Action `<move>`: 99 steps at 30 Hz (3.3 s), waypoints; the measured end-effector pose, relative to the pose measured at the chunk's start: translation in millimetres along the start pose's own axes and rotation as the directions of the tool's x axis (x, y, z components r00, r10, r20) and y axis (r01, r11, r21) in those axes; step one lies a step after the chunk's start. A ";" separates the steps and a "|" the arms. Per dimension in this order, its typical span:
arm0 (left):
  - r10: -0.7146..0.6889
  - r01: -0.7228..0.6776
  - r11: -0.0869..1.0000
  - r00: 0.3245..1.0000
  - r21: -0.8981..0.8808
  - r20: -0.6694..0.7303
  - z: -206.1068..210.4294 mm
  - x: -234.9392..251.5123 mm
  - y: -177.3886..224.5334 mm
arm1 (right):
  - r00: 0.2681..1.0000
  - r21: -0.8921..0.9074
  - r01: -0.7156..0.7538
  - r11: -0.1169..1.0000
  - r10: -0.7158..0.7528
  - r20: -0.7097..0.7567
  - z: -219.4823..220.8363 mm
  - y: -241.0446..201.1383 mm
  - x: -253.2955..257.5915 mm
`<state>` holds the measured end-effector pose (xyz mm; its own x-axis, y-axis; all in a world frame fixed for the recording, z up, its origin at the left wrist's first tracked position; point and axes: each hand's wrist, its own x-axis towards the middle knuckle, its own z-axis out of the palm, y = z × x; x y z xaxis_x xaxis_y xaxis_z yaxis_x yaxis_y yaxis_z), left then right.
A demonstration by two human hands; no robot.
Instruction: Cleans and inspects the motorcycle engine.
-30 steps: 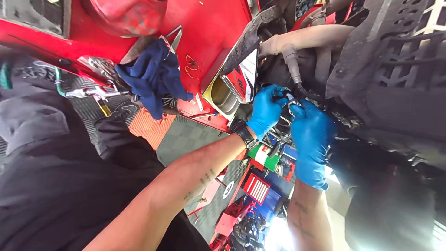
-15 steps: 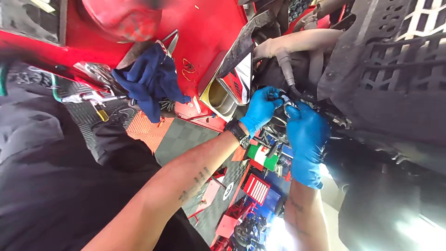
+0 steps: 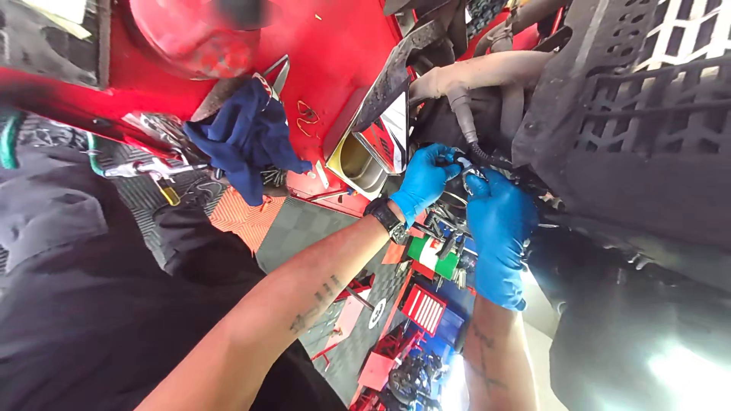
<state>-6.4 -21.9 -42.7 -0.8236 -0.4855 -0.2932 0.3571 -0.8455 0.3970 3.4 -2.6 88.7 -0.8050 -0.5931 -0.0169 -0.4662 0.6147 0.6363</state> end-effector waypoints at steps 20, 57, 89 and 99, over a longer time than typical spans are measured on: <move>-0.047 0.045 0.998 0.998 -0.041 -0.035 2.0 -1.0 0.1 | 0.970 0.047 -0.197 0.979 0.188 0.156 -9.9 -12.5 0.8; -0.019 0.020 0.999 1.000 0.028 -0.016 -0.1 -3.5 0.7 | 0.957 0.222 -0.287 0.932 0.271 0.100 9.1 2.4 10.1; 0.132 -0.115 0.968 0.989 0.223 -0.060 3.6 -30.2 -2.0 | 0.919 0.891 -0.391 -0.230 -0.145 0.365 172.6 40.8 -138.0; 0.063 -0.037 0.942 0.996 0.333 -0.069 0.8 -17.8 11.7 | 0.917 0.896 -0.182 0.405 -0.258 0.303 371.7 -31.2 -90.6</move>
<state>12.1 -22.9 -32.2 -0.7670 -0.5521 -0.3270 0.2197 -0.7047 0.6747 -45.5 225.2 -216.3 -0.7295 -0.5449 -0.4133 -0.3712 0.8230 -0.4299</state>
